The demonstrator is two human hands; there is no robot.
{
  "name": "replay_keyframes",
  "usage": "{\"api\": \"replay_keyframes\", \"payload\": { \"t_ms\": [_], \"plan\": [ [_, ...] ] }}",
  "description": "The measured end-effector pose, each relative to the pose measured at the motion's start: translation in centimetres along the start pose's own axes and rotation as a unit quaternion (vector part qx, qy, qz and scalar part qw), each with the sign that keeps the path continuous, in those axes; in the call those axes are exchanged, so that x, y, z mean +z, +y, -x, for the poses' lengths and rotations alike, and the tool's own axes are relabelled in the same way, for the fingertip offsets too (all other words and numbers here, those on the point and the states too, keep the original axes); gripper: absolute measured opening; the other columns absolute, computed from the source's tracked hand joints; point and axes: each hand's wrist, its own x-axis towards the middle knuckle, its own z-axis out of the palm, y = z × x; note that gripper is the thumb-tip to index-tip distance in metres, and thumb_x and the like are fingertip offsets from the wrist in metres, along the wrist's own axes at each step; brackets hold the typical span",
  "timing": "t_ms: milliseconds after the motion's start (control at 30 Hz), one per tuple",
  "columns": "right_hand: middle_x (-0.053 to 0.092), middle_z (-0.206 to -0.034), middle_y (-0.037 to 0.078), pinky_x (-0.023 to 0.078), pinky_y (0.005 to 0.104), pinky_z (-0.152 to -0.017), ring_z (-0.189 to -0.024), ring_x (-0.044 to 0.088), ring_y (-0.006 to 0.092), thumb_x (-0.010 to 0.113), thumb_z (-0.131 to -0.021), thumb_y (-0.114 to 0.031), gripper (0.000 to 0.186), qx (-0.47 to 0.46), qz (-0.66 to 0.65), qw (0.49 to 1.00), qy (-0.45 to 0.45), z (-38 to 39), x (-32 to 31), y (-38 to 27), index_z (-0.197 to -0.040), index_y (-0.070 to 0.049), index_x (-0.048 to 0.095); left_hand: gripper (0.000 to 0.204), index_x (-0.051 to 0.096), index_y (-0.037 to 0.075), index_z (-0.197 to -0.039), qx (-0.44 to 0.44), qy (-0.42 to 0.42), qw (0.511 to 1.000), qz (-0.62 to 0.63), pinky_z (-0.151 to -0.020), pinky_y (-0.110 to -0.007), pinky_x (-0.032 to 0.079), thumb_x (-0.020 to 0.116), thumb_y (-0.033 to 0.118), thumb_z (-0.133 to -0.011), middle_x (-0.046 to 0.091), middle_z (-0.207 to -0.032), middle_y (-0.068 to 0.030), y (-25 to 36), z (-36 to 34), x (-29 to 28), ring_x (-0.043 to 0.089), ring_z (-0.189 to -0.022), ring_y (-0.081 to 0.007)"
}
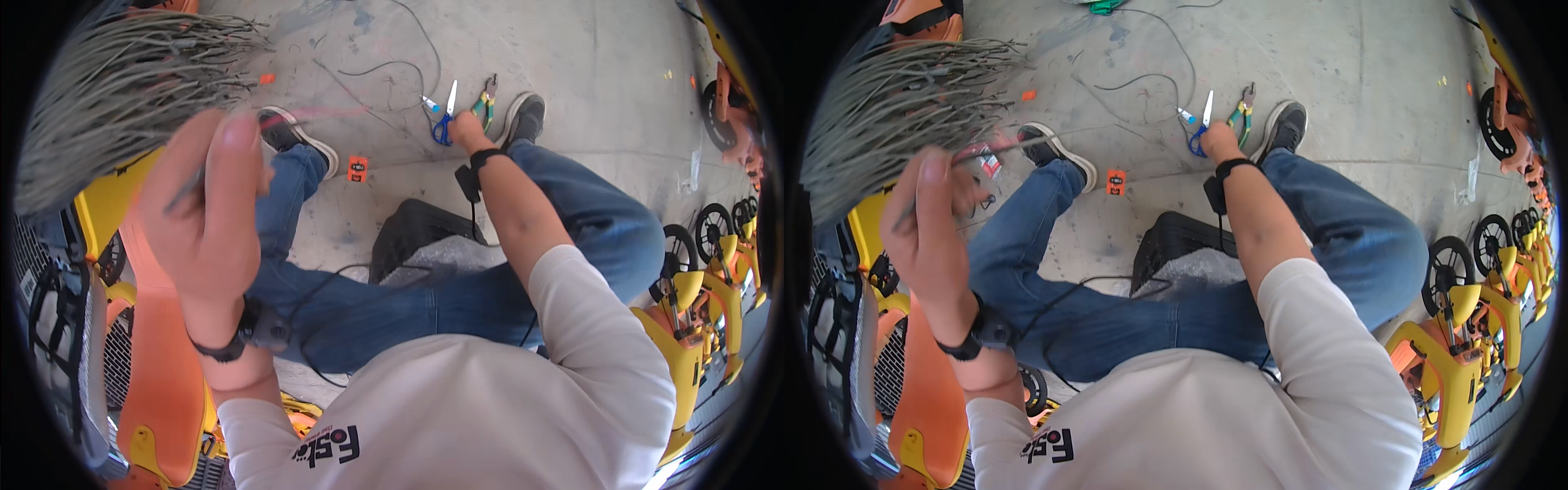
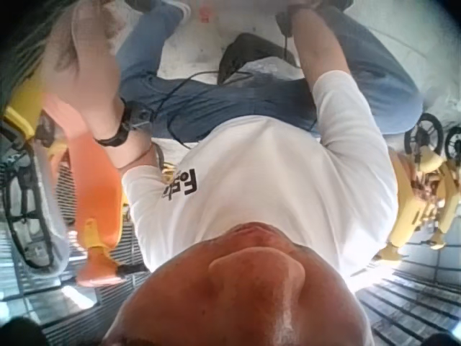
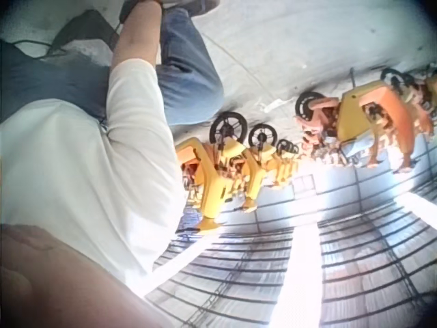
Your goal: The person strips wire insulation using scissors and pliers, then twists the exposed metal strands of different wires together by hand.
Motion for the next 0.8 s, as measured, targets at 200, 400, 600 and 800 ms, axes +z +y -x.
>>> {"api": "replay_keyframes", "payload": {
  "t_ms": [200,400,600,800],
  "plan": [
    [0.062,-0.097,0.025,0.049,0.0426,-0.082,-0.094,0.06,0.0385,0.063,-0.078,-0.042,0.053,0.088,-0.026,0.993,0.072,-0.5,1.5,-2.3,-0.107,0.001,0.052,0.03,0.049,-0.002,-0.063,-0.04,-0.057,0.996,-0.06,-0.049,-0.023,0.03,0.05,0.012,-0.089,0.047,-0.057,-0.0042,-1.3,-1.2,0.1,0.042,-0.051,-0.0086],
    [0.064,-0.095,0.024,0.052,0.0402,-0.075,-0.085,0.064,0.0335,0.065,-0.073,-0.027,0.038,0.134,-0.058,0.989,-0.002,-1.8,-0.7,-3.0,-0.094,0.004,0.06,0.03,0.049,-0.002,-0.064,-0.03,-0.086,0.994,-0.066,-0.049,-0.024,0.029,0.049,0.012,-0.089,0.046,-0.058,-0.0051,-1.4,-1.7,0.3,0.041,-0.052,-0.0098],
    [0.058,-0.076,0.013,0.054,0.0344,-0.055,-0.062,0.061,0.0248,0.062,-0.082,-0.018,0.024,0.166,-0.618,0.766,-0.064,-2.3,-9.2,-6.9,-0.078,0.005,0.056,0.032,0.052,-0.001,-0.067,-0.054,-0.058,0.991,-0.105,-0.05,-0.025,0.032,0.051,0.02,-0.092,0.046,-0.058,-0.0016,-1.5,-1.8,0.8,0.041,-0.052,-0.0103],
    [0.054,-0.093,0.013,0.053,0.0375,-0.087,-0.091,0.058,0.0277,0.057,-0.088,-0.022,0.033,-0.021,-0.812,0.527,-0.25,9.7,-24.8,-19.0,-0.099,0.008,0.048,0.036,0.061,-0.002,-0.084,-0.07,0.013,0.997,-0.013,-0.057,-0.02,0.04,0.05,0.031,-0.094,0.061,-0.072,-0.0041,-2.6,-3.0,0.0,0.054,-0.064,-0.0081]
  ]
}}
